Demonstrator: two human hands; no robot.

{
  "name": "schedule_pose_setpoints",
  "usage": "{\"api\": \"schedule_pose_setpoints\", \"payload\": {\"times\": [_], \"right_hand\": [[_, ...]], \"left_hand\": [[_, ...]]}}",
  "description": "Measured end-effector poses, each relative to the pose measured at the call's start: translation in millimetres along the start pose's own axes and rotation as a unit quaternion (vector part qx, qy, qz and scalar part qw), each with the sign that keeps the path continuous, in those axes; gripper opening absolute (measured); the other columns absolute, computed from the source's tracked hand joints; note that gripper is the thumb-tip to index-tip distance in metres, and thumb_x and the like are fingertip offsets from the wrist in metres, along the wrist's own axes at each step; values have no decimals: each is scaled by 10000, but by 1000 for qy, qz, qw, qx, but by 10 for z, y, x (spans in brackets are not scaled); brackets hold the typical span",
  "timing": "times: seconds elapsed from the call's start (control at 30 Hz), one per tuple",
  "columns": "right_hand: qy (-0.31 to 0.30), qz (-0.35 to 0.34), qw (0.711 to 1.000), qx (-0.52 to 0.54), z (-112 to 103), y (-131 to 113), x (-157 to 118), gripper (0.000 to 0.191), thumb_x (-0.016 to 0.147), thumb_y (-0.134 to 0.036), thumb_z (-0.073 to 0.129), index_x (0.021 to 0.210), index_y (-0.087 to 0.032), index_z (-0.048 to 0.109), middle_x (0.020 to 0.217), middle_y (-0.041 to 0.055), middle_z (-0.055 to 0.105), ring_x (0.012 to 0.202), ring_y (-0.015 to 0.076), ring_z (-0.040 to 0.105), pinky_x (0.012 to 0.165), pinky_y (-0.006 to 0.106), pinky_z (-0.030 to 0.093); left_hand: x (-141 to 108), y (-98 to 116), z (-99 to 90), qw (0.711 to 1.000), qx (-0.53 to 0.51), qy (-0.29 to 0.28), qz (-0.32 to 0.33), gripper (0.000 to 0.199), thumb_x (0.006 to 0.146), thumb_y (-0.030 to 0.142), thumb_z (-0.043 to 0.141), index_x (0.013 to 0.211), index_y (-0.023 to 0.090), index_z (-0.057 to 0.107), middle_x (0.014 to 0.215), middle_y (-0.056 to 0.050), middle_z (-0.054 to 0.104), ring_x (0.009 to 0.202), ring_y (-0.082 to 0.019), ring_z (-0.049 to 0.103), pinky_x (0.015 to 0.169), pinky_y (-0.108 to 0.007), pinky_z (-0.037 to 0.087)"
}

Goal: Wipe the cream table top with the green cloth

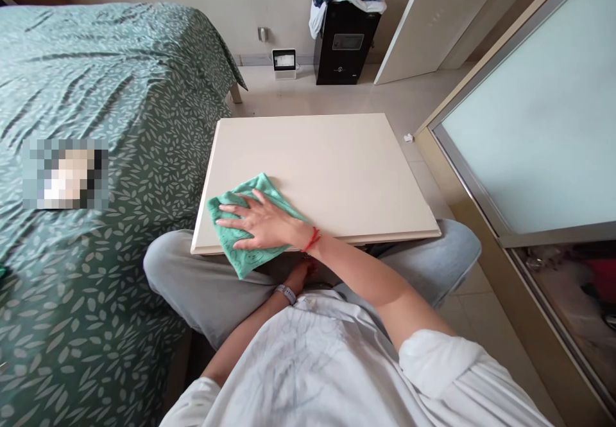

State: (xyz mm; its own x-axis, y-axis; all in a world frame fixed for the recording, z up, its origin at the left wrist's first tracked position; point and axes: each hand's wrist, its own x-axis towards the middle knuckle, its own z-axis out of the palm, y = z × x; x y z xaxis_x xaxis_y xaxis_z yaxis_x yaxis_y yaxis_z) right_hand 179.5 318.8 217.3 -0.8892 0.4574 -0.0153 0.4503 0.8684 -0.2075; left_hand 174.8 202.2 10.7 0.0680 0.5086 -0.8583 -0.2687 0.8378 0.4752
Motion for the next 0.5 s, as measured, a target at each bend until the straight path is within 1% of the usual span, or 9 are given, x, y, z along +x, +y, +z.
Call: {"api": "schedule_pose_setpoints", "payload": {"times": [0.07, 0.13, 0.2, 0.27, 0.4, 0.47, 0.5], "right_hand": [[18, 51, 998, 17, -20, 188, -271, 689, 1243, -538, 622, 1894, -320, 577, 2017, 75, 429, 1863, 434, 366, 1525, 736, 251], [32, 123, 991, 31, -35, 411, -578, 692, 1229, -547, 632, 1886, -333, 592, 2007, 85, 450, 1834, 442, 416, 1515, 748, 263], [43, 203, 978, 29, -52, 654, -920, 691, 1229, -548, 605, 1888, -339, 592, 2010, 88, 445, 1804, 464, 457, 1501, 766, 270], [51, 282, 958, 13, -74, 901, -1291, 692, 1235, -529, 558, 1897, -330, 581, 2015, 100, 434, 1763, 486, 505, 1484, 776, 287], [64, 426, 902, -30, -72, 1301, -2043, 696, 1222, -491, 496, 1884, -304, 600, 2003, 125, 452, 1703, 506, 554, 1439, 735, 374], [93, 496, 862, -43, -23, 1405, -2365, 695, 1210, -498, 469, 1857, -298, 624, 1981, 147, 479, 1678, 519, 561, 1377, 742, 447], [117, 532, 838, -44, 12, 1425, -2495, 697, 1204, -500, 454, 1844, -288, 630, 1961, 175, 497, 1659, 525, 569, 1327, 748, 494]], "left_hand": [[-14, 16, -6, 1000, 6, 16, -14, 215, 1017, 87, 711, 844, 214, 706, 759, -23, 729, 803, -161, 715, 863, -257, 569], [-34, 37, -9, 999, 10, 26, -24, 214, 1006, 74, 730, 843, 210, 708, 773, -22, 740, 785, -151, 708, 835, -240, 548], [-53, 54, -7, 999, 14, 30, -30, 212, 1003, 76, 756, 845, 210, 708, 786, -19, 747, 777, -144, 707, 832, -232, 539], [-68, 66, -1, 999, 16, 29, -34, 225, 1022, 78, 741, 841, 207, 709, 793, -19, 749, 775, -140, 705, 851, -232, 543], [-84, 78, 8, 999, 18, 24, -39, 272, 1079, 76, 654, 846, 201, 717, 792, -24, 750, 782, -135, 698, 864, -230, 549], [-87, 81, 8, 999, 20, 23, -40, 278, 1092, 79, 640, 853, 200, 718, 794, -24, 749, 787, -133, 701, 857, -223, 549], [-86, 81, 7, 999, 20, 23, -41, 281, 1095, 80, 635, 855, 201, 717, 798, -24, 750, 791, -133, 704, 860, -222, 551]]}}
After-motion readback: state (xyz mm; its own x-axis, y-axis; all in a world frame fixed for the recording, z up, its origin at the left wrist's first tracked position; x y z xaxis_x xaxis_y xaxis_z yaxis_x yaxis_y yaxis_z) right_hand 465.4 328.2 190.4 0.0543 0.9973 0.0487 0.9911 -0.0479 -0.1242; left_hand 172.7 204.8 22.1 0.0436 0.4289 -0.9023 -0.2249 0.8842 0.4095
